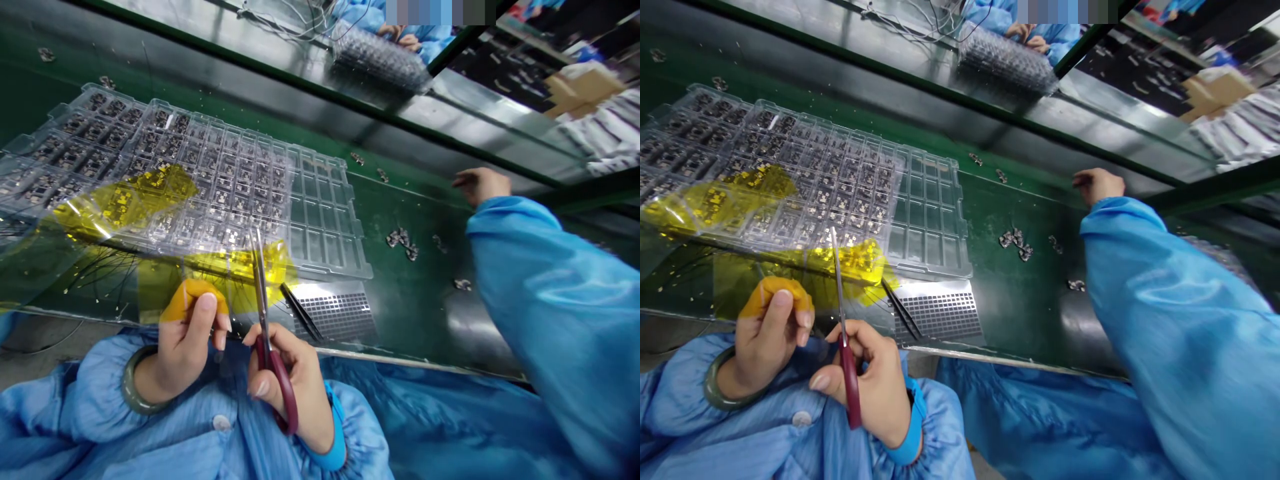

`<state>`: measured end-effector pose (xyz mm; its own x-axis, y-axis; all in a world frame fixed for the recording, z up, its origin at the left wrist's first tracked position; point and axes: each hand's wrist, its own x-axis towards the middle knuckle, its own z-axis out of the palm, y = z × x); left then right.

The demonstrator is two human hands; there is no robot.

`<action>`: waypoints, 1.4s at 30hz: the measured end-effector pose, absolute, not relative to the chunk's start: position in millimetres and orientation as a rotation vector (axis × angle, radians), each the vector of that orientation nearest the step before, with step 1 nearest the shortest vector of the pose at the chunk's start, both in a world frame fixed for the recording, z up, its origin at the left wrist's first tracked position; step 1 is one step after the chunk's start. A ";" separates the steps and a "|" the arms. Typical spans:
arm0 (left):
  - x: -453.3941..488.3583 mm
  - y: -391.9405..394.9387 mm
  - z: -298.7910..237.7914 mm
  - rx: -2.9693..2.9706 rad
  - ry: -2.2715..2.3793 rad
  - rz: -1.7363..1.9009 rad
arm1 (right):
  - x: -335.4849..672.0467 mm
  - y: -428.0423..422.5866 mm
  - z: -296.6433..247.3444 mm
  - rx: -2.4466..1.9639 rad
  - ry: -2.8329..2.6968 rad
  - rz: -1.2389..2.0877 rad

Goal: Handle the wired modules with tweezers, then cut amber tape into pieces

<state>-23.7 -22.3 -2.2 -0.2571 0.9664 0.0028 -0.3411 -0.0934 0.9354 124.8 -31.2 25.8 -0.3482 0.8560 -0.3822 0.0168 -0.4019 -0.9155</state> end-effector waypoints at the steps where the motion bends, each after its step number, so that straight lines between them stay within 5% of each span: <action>1: -23.5 -22.8 -1.8 0.844 1.077 1.573 | 124.5 -30.8 25.8 -1.273 -1.196 1.813; 42: -19.4 -23.9 -2.7 0.753 0.984 1.568 | 124.6 -27.5 23.2 -1.124 -1.649 1.782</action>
